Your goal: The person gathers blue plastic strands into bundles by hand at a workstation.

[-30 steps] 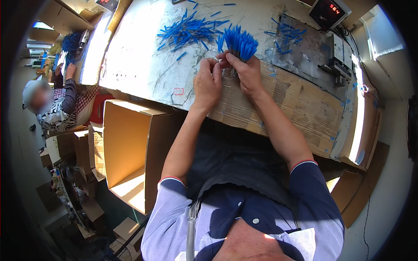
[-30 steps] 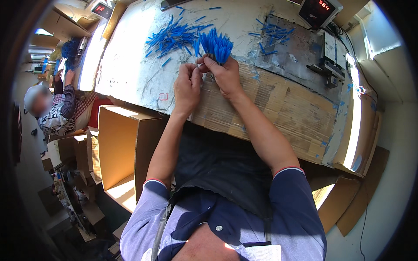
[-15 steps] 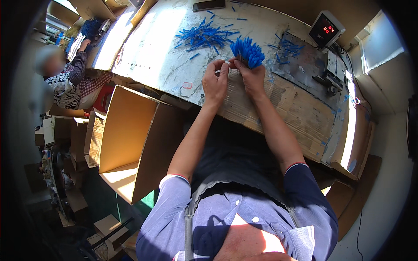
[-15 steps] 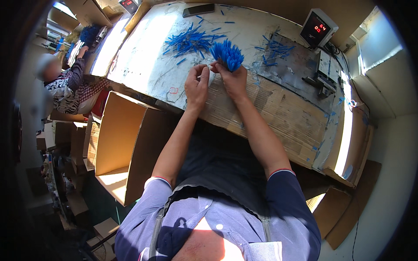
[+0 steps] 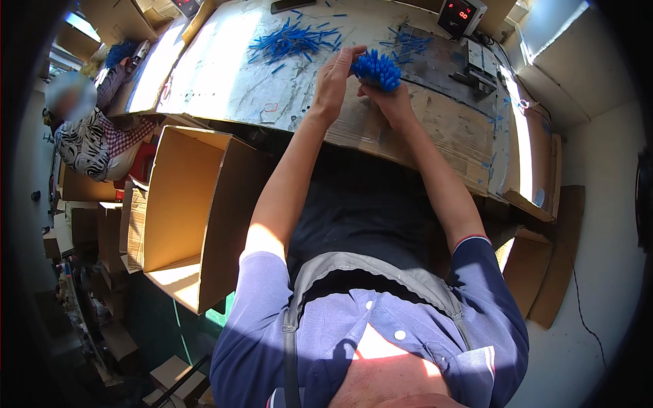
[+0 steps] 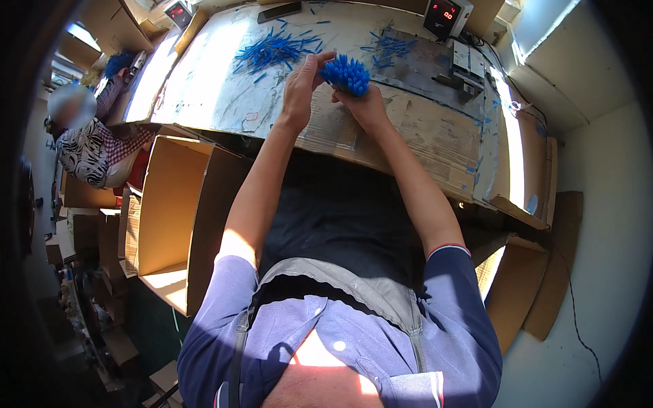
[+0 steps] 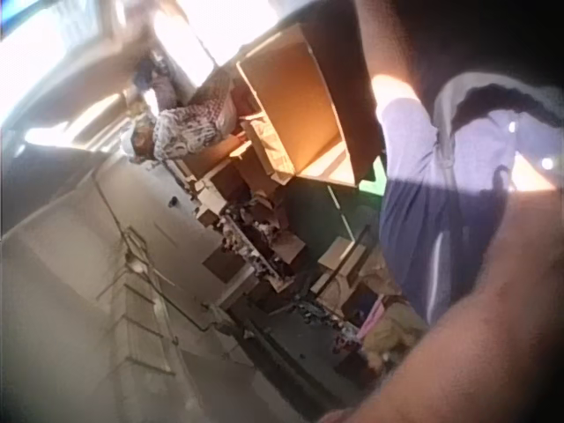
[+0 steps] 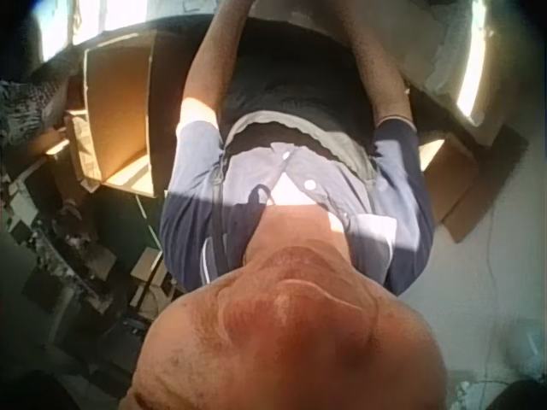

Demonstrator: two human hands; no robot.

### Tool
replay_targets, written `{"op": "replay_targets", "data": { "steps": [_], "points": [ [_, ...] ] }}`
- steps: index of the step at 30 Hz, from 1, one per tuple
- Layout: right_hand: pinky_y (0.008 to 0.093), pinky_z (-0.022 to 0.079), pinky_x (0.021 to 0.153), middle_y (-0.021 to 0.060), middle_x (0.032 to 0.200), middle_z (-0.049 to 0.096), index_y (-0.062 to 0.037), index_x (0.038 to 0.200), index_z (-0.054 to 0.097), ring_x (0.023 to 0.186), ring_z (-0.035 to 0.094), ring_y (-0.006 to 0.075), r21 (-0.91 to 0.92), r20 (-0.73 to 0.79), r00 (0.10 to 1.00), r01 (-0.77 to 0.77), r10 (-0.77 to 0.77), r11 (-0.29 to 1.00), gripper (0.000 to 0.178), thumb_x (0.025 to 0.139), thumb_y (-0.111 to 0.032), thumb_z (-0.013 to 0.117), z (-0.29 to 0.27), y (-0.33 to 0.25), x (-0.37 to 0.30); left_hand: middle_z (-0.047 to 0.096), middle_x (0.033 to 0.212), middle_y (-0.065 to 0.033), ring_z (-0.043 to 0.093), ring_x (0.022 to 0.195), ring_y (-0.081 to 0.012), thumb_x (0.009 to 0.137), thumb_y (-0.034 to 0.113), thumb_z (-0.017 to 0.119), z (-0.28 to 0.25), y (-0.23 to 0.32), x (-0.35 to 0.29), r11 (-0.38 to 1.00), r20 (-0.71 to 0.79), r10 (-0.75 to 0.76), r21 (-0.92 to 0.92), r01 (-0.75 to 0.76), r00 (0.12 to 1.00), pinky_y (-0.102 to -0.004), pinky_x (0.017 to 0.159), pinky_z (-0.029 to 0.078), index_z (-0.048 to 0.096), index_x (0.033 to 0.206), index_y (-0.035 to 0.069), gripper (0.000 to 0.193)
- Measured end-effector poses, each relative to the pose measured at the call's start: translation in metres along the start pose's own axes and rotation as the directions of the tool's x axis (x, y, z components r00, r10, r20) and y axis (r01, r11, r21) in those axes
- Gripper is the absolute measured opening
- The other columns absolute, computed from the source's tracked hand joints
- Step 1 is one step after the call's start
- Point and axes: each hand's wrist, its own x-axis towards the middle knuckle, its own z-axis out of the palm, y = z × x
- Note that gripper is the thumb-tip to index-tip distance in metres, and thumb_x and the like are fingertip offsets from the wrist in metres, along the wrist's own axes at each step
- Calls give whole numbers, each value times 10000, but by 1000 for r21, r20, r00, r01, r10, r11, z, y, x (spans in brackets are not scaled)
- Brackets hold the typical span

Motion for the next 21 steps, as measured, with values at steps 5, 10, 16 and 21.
{"op": "replay_targets", "data": {
  "steps": [5,10,16,21],
  "points": [
    [318,576,808,72,959,757,16,1070,731,855,720,155,-1,-68,995,-71,70,998,208,885,-69,771,-8,-6,-24,631,1379,-158,594,1286,-286,1099,493,400,14,10,-4,793,225,90,573,-207,970,-382,1112,418,593,1410,59,568],
    [322,571,821,76,988,753,20,1095,727,882,714,156,-107,12,990,-142,144,984,291,860,-127,817,-13,-17,-29,551,1462,-179,518,1344,-380,1065,533,426,26,19,4,352,499,328,723,-594,802,-426,1118,420,538,1434,57,613],
    [322,547,845,82,1091,733,27,1160,693,993,676,146,-90,-88,995,-61,53,994,431,848,-232,838,-10,-7,-39,572,1442,-166,491,1380,-341,1057,469,476,32,20,-2,316,585,142,738,-597,798,-434,1162,372,571,1406,68,540],
    [316,542,867,78,1144,714,10,1219,659,1028,664,144,7,-83,994,76,-75,997,411,891,-204,786,-13,5,-36,559,1456,-156,495,1378,-342,1038,420,525,42,27,-2,267,655,127,701,-661,745,-438,1168,369,599,1372,74,487]
  ]
}}
